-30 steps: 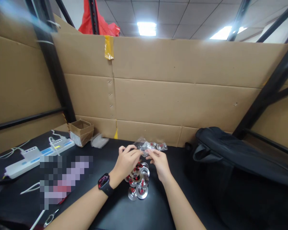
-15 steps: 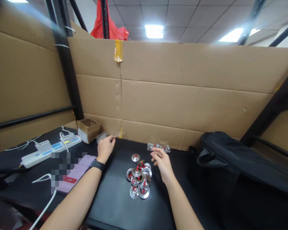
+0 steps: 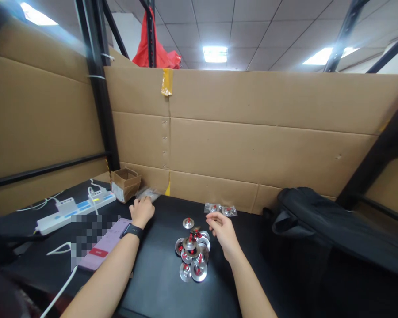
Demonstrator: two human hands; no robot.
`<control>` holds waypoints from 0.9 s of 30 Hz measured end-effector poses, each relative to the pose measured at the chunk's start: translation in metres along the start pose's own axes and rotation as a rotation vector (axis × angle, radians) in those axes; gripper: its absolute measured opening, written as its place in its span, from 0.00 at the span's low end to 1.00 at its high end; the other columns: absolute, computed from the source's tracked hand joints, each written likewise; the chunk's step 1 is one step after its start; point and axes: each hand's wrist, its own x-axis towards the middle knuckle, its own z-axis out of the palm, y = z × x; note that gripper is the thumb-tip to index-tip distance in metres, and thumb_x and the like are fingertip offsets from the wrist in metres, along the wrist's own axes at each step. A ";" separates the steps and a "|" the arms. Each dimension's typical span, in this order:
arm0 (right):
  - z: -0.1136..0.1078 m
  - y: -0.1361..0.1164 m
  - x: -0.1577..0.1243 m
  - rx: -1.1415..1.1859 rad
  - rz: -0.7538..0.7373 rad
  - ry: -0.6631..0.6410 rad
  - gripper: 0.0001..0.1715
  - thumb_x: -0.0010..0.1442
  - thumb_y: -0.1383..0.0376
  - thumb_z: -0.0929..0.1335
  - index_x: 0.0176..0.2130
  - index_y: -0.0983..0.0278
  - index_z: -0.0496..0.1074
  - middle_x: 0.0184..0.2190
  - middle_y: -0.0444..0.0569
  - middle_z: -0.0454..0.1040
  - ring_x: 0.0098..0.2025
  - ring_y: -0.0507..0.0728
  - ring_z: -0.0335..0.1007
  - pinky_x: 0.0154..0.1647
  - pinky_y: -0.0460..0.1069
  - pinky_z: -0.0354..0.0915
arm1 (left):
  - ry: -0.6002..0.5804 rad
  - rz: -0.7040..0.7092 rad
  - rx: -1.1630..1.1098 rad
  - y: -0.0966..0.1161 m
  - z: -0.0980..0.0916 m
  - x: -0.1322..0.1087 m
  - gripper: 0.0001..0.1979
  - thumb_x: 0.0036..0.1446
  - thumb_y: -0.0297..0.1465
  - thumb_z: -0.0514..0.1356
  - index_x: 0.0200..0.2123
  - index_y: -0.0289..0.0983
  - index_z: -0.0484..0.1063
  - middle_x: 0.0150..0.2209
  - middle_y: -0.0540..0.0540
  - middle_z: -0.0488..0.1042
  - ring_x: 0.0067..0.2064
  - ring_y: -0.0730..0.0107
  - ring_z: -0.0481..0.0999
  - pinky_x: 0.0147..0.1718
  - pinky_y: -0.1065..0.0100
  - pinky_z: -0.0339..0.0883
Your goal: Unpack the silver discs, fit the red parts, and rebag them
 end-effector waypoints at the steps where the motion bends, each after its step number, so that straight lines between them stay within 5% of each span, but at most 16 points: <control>1: 0.000 0.000 0.000 -0.001 -0.001 -0.004 0.15 0.48 0.58 0.76 0.35 0.64 0.77 0.25 0.44 0.72 0.24 0.50 0.62 0.22 0.44 0.53 | 0.005 0.019 0.006 0.002 0.001 -0.001 0.22 0.58 0.25 0.50 0.53 0.37 0.74 0.53 0.35 0.74 0.54 0.48 0.65 0.47 0.53 0.58; 11: -0.005 0.003 0.002 -0.036 -0.009 -0.034 0.17 0.49 0.56 0.75 0.36 0.64 0.77 0.30 0.48 0.75 0.28 0.52 0.66 0.22 0.45 0.56 | -0.079 -0.008 -0.021 0.007 0.003 0.000 0.23 0.64 0.38 0.48 0.55 0.36 0.72 0.56 0.33 0.71 0.56 0.41 0.61 0.49 0.47 0.56; 17: -0.016 0.006 0.010 -0.119 -0.094 0.095 0.16 0.49 0.56 0.74 0.34 0.64 0.77 0.26 0.47 0.74 0.27 0.54 0.66 0.23 0.46 0.56 | -0.030 -0.084 0.024 0.006 0.002 0.000 0.23 0.61 0.38 0.49 0.53 0.36 0.73 0.54 0.32 0.71 0.56 0.41 0.62 0.47 0.48 0.55; 22: -0.043 0.022 0.023 -0.557 -0.262 0.276 0.11 0.54 0.61 0.67 0.35 0.63 0.77 0.31 0.48 0.77 0.30 0.56 0.68 0.35 0.51 0.64 | -0.008 -0.120 0.074 0.002 0.007 0.002 0.23 0.57 0.40 0.53 0.50 0.33 0.73 0.53 0.29 0.71 0.55 0.39 0.62 0.47 0.48 0.55; 27: -0.052 0.041 0.029 -1.025 -0.283 0.258 0.19 0.56 0.66 0.64 0.46 0.62 0.76 0.50 0.54 0.74 0.50 0.62 0.67 0.53 0.54 0.62 | -0.003 -0.156 0.114 0.001 0.010 0.003 0.24 0.54 0.42 0.55 0.48 0.32 0.74 0.53 0.29 0.69 0.54 0.38 0.64 0.47 0.49 0.54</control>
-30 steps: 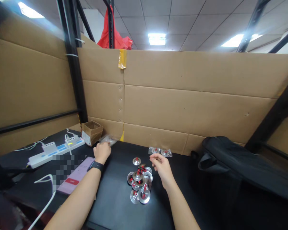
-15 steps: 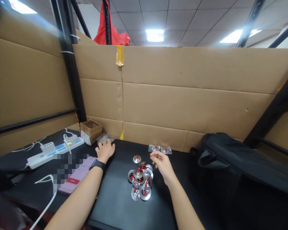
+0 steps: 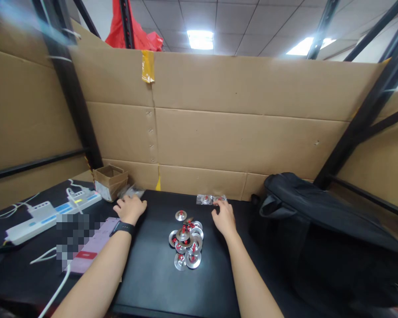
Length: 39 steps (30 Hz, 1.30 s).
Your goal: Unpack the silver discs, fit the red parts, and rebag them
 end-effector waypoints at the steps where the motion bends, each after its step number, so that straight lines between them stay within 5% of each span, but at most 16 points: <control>1: 0.004 0.000 -0.001 -0.059 -0.006 -0.061 0.21 0.57 0.66 0.64 0.50 0.61 0.75 0.54 0.54 0.72 0.54 0.63 0.65 0.55 0.55 0.60 | -0.007 -0.008 0.006 0.000 0.001 0.000 0.25 0.54 0.43 0.56 0.48 0.33 0.74 0.54 0.29 0.70 0.54 0.37 0.64 0.47 0.49 0.53; 8: 0.025 -0.007 -0.002 -0.243 -0.004 -0.366 0.30 0.67 0.59 0.60 0.67 0.52 0.59 0.70 0.49 0.54 0.65 0.67 0.51 0.56 0.62 0.54 | -0.087 0.008 0.002 0.000 0.004 0.003 0.25 0.55 0.43 0.55 0.50 0.34 0.73 0.53 0.31 0.71 0.52 0.35 0.70 0.49 0.48 0.52; 19: 0.014 -0.016 -0.002 -0.296 0.004 -0.423 0.26 0.65 0.58 0.61 0.61 0.54 0.68 0.66 0.52 0.63 0.60 0.68 0.58 0.52 0.63 0.55 | -0.146 0.105 -0.062 -0.001 0.000 0.003 0.22 0.57 0.39 0.52 0.45 0.31 0.76 0.52 0.30 0.71 0.51 0.44 0.72 0.51 0.43 0.53; 25: -0.009 -0.019 -0.010 -0.273 -0.004 -0.434 0.21 0.61 0.60 0.66 0.53 0.58 0.75 0.48 0.58 0.77 0.56 0.68 0.63 0.55 0.63 0.51 | -0.109 0.092 -0.043 -0.001 -0.001 0.000 0.24 0.57 0.39 0.52 0.49 0.30 0.74 0.54 0.29 0.69 0.53 0.42 0.68 0.49 0.45 0.56; 30: -0.006 -0.017 -0.015 -0.186 -0.084 -0.323 0.34 0.56 0.63 0.70 0.61 0.54 0.66 0.64 0.53 0.64 0.64 0.65 0.55 0.57 0.59 0.52 | -0.011 0.117 -0.044 0.007 -0.011 -0.007 0.25 0.56 0.38 0.55 0.52 0.29 0.70 0.56 0.29 0.68 0.55 0.40 0.66 0.48 0.46 0.58; 33: 0.006 -0.021 -0.013 -0.176 -0.073 -0.315 0.39 0.59 0.62 0.68 0.66 0.50 0.58 0.69 0.51 0.55 0.68 0.66 0.46 0.59 0.61 0.49 | 0.047 0.241 -0.137 0.019 -0.022 -0.016 0.26 0.58 0.36 0.55 0.58 0.32 0.66 0.58 0.31 0.67 0.56 0.41 0.66 0.48 0.46 0.60; 39: 0.011 -0.028 -0.007 -0.187 -0.020 -0.307 0.20 0.64 0.62 0.64 0.55 0.53 0.72 0.54 0.52 0.75 0.58 0.64 0.63 0.53 0.59 0.53 | 0.044 0.700 -0.459 0.050 -0.042 -0.050 0.20 0.61 0.31 0.55 0.56 0.43 0.67 0.60 0.41 0.67 0.59 0.53 0.65 0.52 0.54 0.60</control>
